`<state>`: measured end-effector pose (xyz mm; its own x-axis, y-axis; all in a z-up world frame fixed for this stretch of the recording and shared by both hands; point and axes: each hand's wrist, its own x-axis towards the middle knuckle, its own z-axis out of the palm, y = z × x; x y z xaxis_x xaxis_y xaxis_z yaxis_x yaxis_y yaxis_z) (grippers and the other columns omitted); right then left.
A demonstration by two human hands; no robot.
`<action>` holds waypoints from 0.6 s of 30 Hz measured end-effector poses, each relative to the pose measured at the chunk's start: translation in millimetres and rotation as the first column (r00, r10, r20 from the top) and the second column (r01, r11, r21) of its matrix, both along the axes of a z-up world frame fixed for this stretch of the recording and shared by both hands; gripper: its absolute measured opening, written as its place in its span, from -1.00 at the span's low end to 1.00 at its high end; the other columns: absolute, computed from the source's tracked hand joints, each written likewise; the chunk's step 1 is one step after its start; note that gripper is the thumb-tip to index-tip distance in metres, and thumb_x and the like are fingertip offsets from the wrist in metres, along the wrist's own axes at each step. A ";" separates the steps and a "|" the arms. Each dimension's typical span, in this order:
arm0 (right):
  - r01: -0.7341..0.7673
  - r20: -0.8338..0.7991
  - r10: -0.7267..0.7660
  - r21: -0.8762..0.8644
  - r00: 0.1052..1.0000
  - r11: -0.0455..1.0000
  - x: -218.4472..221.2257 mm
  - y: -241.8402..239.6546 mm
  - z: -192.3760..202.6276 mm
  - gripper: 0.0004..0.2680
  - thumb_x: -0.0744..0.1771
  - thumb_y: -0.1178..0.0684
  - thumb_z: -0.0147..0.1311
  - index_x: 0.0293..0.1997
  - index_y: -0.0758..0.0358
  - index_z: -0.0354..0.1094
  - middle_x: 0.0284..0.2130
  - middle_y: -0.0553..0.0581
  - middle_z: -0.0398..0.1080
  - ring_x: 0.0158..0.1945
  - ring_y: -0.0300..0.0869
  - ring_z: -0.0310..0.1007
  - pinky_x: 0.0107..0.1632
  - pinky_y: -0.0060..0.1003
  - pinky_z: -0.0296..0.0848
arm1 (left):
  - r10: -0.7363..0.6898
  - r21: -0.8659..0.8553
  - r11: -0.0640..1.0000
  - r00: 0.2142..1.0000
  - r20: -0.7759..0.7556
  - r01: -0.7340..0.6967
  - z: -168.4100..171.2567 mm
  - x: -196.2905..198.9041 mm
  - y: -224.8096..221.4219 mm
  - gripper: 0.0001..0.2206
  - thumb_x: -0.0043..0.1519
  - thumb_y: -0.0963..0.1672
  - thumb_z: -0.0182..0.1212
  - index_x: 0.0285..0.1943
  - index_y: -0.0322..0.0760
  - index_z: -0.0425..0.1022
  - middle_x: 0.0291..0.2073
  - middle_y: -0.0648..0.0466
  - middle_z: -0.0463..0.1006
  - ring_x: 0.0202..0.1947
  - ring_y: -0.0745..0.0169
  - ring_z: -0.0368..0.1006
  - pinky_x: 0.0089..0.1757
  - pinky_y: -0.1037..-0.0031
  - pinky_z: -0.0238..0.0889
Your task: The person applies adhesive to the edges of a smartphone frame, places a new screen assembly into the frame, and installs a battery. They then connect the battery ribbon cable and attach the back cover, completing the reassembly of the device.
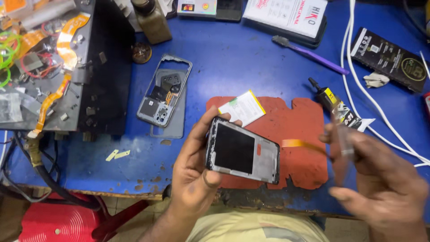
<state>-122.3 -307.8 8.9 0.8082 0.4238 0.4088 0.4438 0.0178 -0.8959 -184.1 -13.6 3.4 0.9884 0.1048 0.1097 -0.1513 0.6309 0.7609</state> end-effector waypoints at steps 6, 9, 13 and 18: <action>0.010 -0.032 -0.017 -0.206 0.999 0.978 1.9 23.4 10.3 -0.49 0.16 0.16 0.36 0.23 0.37 0.30 0.25 0.41 0.35 0.40 0.09 0.34 0.45 -0.04 0.32 | 0.017 0.034 0.999 1.000 0.022 -0.018 -1.4 -1.6 3.5 -0.03 0.24 0.06 0.46 0.66 -0.47 -0.11 0.46 -0.11 0.22 0.47 0.02 0.23 0.42 0.16 0.13; 0.004 -0.054 -0.014 -0.194 0.998 0.981 0.1 24.9 5.4 -0.50 0.15 0.15 0.36 0.19 0.36 0.31 0.23 0.41 0.33 0.37 0.06 0.35 0.42 -0.06 0.34 | 0.026 0.041 0.999 0.999 0.030 -0.027 -1.8 -2.4 3.4 -0.03 0.24 0.07 0.45 0.66 -0.48 -0.10 0.46 -0.11 0.23 0.47 0.01 0.25 0.41 0.17 0.15; -0.034 -0.035 0.027 -0.213 0.999 0.976 2.1 24.7 -6.0 -0.50 0.15 0.14 0.40 0.19 0.35 0.34 0.26 0.40 0.34 0.36 0.04 0.39 0.41 -0.07 0.37 | 0.010 0.053 0.999 0.999 0.035 -0.012 -4.3 -3.3 2.2 -0.04 0.25 0.07 0.44 0.66 -0.49 -0.10 0.45 -0.12 0.24 0.46 0.04 0.25 0.41 0.19 0.14; -0.104 -0.106 0.087 -0.172 0.991 0.980 0.6 33.1 -13.5 -0.51 0.17 0.16 0.40 0.22 0.38 0.34 0.28 0.43 0.33 0.39 0.10 0.35 0.44 -0.03 0.35 | -0.012 0.086 0.996 1.000 0.029 0.009 -6.6 -3.8 -2.3 -0.05 0.26 0.09 0.42 0.66 -0.48 -0.09 0.47 -0.14 0.24 0.47 0.06 0.24 0.43 0.22 0.10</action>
